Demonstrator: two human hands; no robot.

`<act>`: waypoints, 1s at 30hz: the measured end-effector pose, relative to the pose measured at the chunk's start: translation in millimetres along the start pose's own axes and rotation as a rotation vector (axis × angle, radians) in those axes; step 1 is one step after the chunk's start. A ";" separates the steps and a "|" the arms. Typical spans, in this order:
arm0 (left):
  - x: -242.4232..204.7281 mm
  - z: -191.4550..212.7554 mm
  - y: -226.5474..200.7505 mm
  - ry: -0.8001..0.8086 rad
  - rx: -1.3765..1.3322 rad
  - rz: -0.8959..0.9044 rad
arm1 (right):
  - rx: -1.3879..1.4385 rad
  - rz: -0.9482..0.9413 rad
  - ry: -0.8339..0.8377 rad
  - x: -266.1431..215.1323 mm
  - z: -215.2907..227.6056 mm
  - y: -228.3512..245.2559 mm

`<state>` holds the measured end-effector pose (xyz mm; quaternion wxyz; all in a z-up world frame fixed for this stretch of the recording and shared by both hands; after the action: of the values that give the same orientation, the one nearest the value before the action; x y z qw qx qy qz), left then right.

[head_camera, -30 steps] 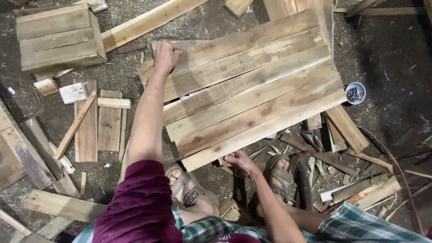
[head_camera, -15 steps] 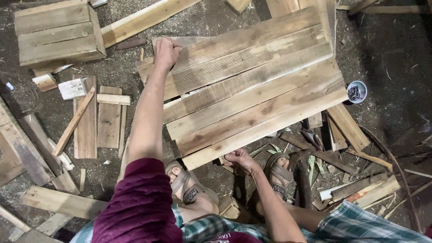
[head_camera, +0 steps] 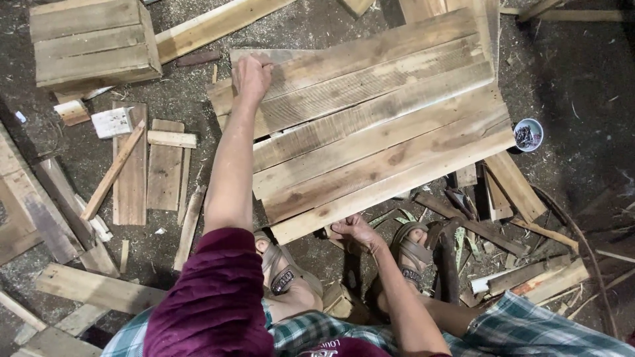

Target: The person is assembling a wooden panel by aligning slats and hammering nails into them.

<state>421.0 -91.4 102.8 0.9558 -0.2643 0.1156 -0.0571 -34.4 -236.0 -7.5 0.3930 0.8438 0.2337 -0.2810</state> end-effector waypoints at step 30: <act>-72.0 -9.2 -22.2 -0.572 0.338 -0.314 | 0.137 0.074 -0.037 -3.0 -13.7 1.3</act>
<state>348.0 -102.6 120.3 0.9592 -0.1225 -0.2093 -0.1451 -31.8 -226.4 2.5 0.3488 0.8714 0.1752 -0.2971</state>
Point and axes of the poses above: each hand's wrist, its own x-axis towards the middle knuckle, its own z-axis out of the back of the hand, y = z × x, the point moved 7 cm from there along x, towards the middle knuckle, and after that the axes turned 9 degrees about x, right-handed, at the moved point
